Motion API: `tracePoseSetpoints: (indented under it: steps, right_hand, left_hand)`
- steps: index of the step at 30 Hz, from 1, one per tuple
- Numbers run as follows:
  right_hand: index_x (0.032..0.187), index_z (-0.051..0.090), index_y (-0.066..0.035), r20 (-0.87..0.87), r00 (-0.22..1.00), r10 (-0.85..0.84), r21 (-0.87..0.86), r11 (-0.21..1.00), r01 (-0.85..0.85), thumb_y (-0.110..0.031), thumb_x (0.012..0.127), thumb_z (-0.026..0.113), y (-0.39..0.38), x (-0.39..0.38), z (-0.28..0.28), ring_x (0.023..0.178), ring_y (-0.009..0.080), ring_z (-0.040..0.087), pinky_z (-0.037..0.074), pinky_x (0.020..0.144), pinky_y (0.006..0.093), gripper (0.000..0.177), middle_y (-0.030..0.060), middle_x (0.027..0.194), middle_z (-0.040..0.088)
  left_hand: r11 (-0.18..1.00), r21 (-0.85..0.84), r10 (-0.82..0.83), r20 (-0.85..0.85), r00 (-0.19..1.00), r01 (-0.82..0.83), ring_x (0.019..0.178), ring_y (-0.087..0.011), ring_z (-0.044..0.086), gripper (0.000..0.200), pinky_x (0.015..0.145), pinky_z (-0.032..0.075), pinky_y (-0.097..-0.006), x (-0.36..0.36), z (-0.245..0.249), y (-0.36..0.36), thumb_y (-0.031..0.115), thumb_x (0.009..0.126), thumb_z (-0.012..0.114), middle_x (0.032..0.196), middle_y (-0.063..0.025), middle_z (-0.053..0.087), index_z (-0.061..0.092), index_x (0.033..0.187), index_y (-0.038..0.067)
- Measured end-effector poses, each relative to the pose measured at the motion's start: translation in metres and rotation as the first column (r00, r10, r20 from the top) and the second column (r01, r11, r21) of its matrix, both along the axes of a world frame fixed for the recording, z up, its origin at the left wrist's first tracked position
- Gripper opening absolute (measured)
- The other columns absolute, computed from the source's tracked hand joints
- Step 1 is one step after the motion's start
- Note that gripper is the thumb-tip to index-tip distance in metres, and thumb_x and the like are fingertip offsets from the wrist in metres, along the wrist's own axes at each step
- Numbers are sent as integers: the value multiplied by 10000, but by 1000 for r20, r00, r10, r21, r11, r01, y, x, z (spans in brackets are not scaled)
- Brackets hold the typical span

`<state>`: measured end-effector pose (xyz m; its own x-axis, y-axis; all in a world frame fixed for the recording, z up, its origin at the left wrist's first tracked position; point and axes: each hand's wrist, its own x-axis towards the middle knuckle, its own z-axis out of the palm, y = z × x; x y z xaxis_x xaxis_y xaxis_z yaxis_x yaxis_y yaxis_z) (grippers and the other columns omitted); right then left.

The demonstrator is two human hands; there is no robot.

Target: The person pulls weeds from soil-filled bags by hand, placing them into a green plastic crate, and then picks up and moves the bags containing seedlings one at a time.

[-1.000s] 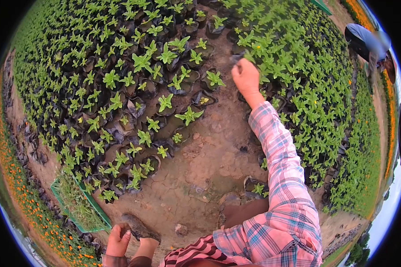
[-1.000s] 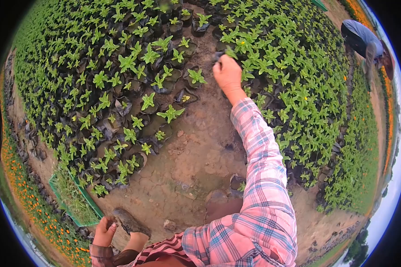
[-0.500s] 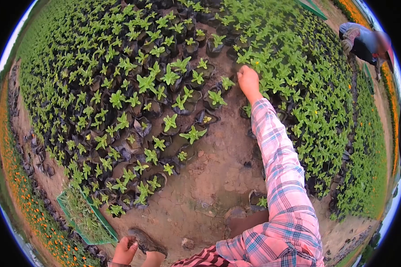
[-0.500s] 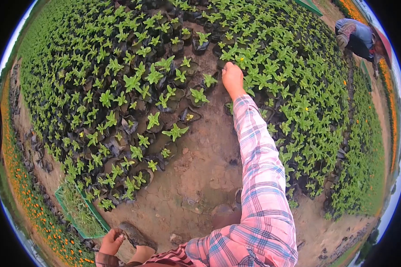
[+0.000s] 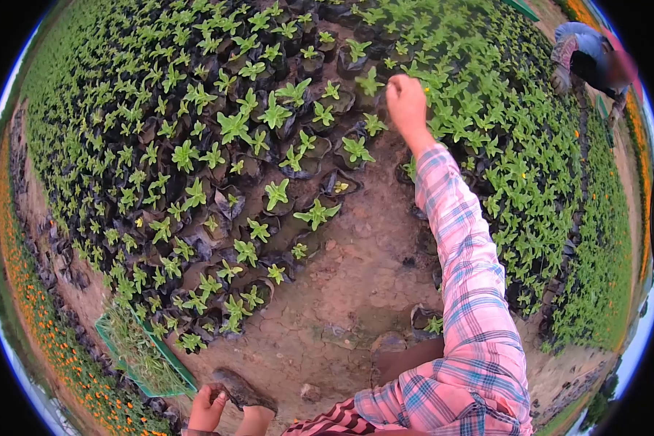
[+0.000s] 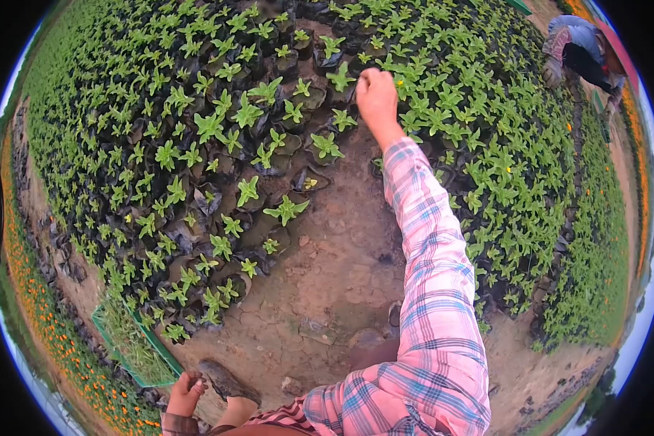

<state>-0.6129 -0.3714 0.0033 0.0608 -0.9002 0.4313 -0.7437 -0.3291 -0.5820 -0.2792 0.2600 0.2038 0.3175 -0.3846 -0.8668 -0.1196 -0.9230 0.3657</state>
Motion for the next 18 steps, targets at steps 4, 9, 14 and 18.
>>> tracePoseSetpoints:
  steps: [4, 9, 14, 18]
  right_hand:
    - [1039, 557, -37, -235, 970, -61, 106, 990, 88, -55, 810, 555, -25, -3, -10, 910, 428, 590, 500, 782, 460, 230, 259, 1020, 557]
    - [996, 547, -2, -284, 959, -24, 107, 993, 57, -9, 807, 503, -47, -4, -31, 911, 442, 593, 493, 782, 493, 194, 275, 978, 580]
    - [783, 569, -22, -164, 985, 47, -57, 997, -57, -138, 821, 584, -61, -24, -34, 749, 441, 608, 498, 698, 487, 123, 241, 769, 624]
    - [849, 554, -5, 294, 953, 66, 265, 953, -148, -117, 858, 625, 21, -14, 42, 552, 133, 631, 491, 518, 259, 133, 72, 679, 641]
  left_hand:
    - [1000, -29, 10, -48, 999, -11, 838, -173, 633, 253, 719, 505, -285, 3, -9, 12, 151, 938, 560, 976, -109, 618, 508, 1125, -12]
    - [999, 20, 37, -26, 999, -36, 852, -184, 630, 273, 734, 502, -288, 0, -8, 20, 149, 932, 575, 984, -112, 612, 507, 1139, -15]
    - [990, -11, -140, 45, 989, 140, 849, -165, 613, 248, 766, 498, -289, 3, -16, 26, 124, 926, 572, 974, -101, 605, 518, 1124, -17]
    - [972, -4, -232, 109, 967, 234, 861, -148, 600, 224, 787, 495, -288, -8, -2, 8, 93, 921, 560, 965, -90, 602, 524, 1112, -19]
